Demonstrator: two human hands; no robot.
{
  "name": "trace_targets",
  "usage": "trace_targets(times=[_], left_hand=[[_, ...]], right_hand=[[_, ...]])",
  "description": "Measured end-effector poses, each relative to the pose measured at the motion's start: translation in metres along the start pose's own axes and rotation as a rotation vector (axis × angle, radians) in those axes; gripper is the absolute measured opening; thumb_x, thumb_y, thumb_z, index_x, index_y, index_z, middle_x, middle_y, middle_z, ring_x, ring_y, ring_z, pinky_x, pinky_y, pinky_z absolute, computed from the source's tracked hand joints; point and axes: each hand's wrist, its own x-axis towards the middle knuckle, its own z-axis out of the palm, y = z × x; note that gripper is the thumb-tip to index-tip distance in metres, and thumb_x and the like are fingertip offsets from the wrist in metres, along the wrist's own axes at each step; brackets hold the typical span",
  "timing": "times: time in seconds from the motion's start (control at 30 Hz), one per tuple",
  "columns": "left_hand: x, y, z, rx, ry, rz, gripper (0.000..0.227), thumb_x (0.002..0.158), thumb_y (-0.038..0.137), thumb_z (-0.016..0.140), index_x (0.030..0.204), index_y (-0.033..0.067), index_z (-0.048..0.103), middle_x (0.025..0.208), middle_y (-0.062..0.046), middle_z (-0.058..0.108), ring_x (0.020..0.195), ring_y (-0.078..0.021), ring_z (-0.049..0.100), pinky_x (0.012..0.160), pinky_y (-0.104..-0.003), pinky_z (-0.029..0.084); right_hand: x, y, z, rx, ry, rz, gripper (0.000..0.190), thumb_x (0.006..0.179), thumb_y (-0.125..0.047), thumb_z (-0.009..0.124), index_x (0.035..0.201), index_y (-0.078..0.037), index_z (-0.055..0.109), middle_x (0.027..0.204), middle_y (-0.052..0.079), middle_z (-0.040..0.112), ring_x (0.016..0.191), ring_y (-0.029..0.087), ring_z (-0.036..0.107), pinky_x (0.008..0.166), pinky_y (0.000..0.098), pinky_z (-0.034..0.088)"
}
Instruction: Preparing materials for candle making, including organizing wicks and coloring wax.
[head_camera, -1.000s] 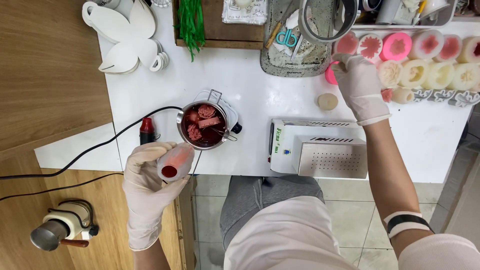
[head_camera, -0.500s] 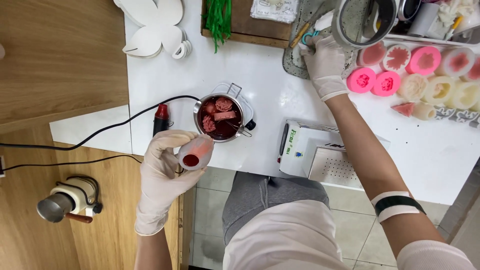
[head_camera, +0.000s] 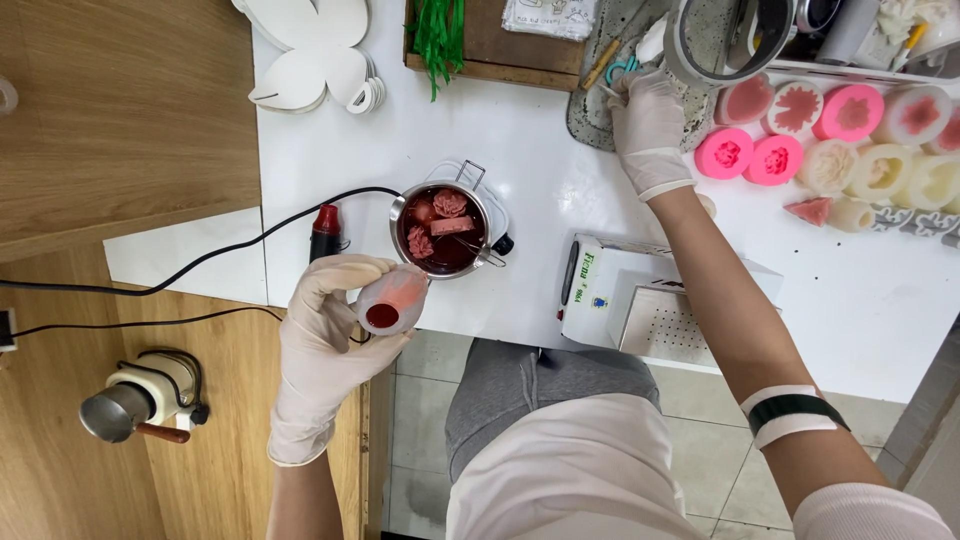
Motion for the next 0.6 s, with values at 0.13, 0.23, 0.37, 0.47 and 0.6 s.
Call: trace_targets(times=[0.13,0.23,0.37,0.47,0.6], left_hand=[[0.001,0.005,0.003,-0.017,-0.050,-0.003,0.061,0.075,-0.016,0.080,0.126,0.0056,0.055,0.133,-0.010,0.059,0.125,-0.0188,0.063,0.107,-0.034,0.058],[0.004,0.003,0.005,-0.026,-0.073,-0.005,0.060,0.076,-0.016,0.080,0.126,0.0052,0.055,0.132,-0.010,0.058,0.125,-0.0180,0.062,0.107,-0.034,0.057],[0.004,0.006,0.008,-0.052,-0.096,-0.024,0.059,0.077,-0.016,0.079,0.126,0.0045,0.055,0.132,-0.010,0.059,0.125,-0.0175,0.061,0.112,-0.036,0.055],[0.003,0.007,0.010,-0.051,-0.108,-0.027,0.058,0.077,-0.015,0.079,0.126,0.0053,0.054,0.131,-0.009,0.061,0.125,-0.0172,0.062,0.111,-0.036,0.056],[0.002,0.011,0.014,-0.063,-0.118,-0.051,0.056,0.078,-0.015,0.078,0.125,0.0046,0.055,0.132,-0.010,0.061,0.124,-0.0175,0.062,0.112,-0.036,0.054]], right_hand=[[-0.016,-0.010,-0.031,0.004,0.028,-0.021,0.014,0.086,-0.008,0.079,0.099,-0.004,0.074,0.094,0.021,0.069,0.085,0.039,0.067,0.075,0.0486,0.052],[-0.025,-0.011,-0.050,0.037,0.019,0.001,0.011,0.089,-0.008,0.078,0.098,-0.004,0.074,0.093,0.019,0.070,0.084,0.037,0.068,0.074,0.0477,0.053],[-0.045,-0.032,-0.095,0.095,0.027,0.056,0.013,0.094,-0.011,0.082,0.096,-0.001,0.075,0.089,0.018,0.070,0.081,0.033,0.069,0.070,0.0413,0.054],[-0.066,-0.077,-0.134,0.481,-0.025,0.253,0.016,0.097,-0.015,0.080,0.100,-0.001,0.073,0.090,0.008,0.072,0.081,0.016,0.069,0.074,0.0281,0.056],[-0.096,-0.125,-0.150,0.734,-0.200,0.547,0.013,0.094,-0.016,0.077,0.102,-0.005,0.075,0.090,-0.002,0.072,0.080,0.005,0.064,0.073,0.0205,0.054]])
